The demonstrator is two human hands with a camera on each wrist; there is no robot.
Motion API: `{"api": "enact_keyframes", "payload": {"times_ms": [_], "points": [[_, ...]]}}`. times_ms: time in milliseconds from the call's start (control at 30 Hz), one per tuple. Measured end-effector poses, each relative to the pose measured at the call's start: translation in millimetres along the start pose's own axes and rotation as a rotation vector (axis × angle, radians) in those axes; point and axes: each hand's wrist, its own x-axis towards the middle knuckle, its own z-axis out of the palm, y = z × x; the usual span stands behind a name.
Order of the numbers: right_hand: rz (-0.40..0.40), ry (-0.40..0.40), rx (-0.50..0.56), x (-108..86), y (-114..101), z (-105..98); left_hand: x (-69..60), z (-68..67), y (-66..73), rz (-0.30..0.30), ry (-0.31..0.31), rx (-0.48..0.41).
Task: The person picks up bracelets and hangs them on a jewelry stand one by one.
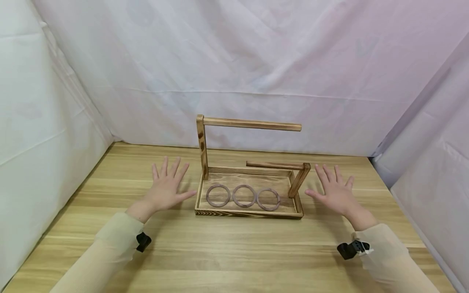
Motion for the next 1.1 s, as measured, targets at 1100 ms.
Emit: {"api": "enact_keyframes", "payload": {"times_ms": [1100], "points": [[0.217,-0.175,0.800,0.1,-7,8,21.5,1.3,49.1,0.215,0.028,-0.103]]}}
